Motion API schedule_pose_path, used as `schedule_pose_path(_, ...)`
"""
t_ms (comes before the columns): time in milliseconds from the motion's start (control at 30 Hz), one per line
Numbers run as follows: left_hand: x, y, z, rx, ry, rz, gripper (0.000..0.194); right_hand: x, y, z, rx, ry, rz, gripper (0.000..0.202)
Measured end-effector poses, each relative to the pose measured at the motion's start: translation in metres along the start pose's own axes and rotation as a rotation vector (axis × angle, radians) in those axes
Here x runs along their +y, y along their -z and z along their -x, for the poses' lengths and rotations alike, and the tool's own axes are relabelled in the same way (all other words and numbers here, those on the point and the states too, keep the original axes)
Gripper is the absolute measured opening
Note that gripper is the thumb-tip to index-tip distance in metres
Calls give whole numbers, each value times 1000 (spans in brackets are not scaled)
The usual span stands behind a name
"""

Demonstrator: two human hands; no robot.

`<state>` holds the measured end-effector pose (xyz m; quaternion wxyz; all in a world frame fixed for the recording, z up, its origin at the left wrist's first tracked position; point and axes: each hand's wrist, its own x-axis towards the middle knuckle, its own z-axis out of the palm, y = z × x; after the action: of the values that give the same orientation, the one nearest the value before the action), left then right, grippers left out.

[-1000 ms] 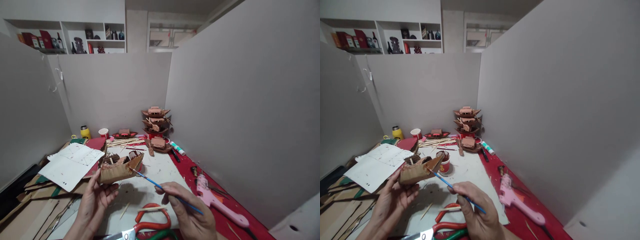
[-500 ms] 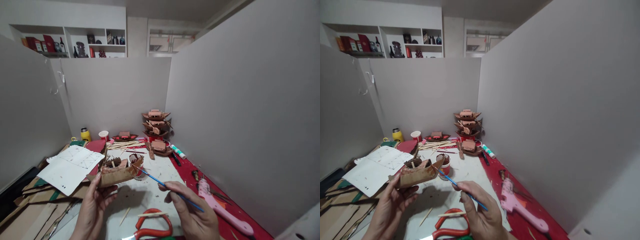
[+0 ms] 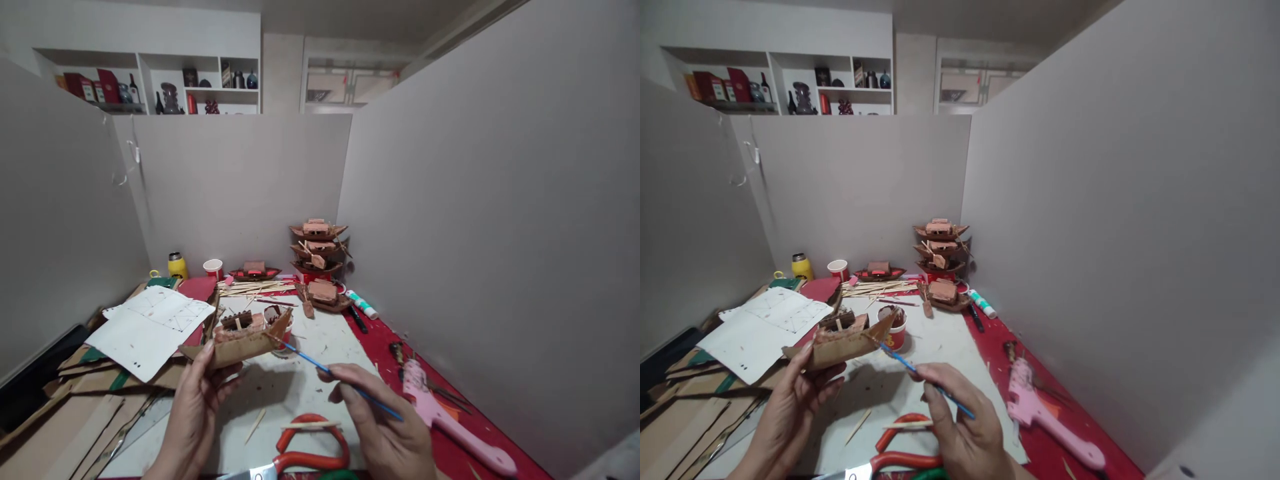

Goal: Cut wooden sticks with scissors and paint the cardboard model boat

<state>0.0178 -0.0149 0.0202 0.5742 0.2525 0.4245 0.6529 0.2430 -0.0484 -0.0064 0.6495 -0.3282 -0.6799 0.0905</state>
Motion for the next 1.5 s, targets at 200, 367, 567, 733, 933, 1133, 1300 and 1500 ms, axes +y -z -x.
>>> schedule_pose_path(200, -1, 0, 2, 1, 11, 9, 34, -1, -2, 3, -29, 11, -7, 33)
schedule_pose_path(367, 1, 1, 2, -8, 6, 34, 33, -3, -3, 5, -84, 65, 1, 36)
schedule_pose_path(567, 6, 1, 3, -4, -2, 76, 35, 0, 2, 0, 16, -27, 11, 28)
schedule_pose_path(733, 7, 0, 2, -11, 9, 84, 31, -4, 0, 3, -49, 7, -21, 33)
schedule_pose_path(933, 8, -2, 3, -8, 45, 97, 32, -7, -1, 3, -96, 82, 5, 32)
schedule_pose_path(1133, 11, -3, 3, -19, 82, 118, 31, -5, 4, -4, 44, -52, -41, 27)
schedule_pose_path(1300, 11, -1, 2, -13, 93, 129, 28, -6, 3, 1, -22, -5, -63, 32)
schedule_pose_path(1500, 11, -2, 2, -1, 116, 135, 26, -3, 5, 0, -28, 17, -49, 32)
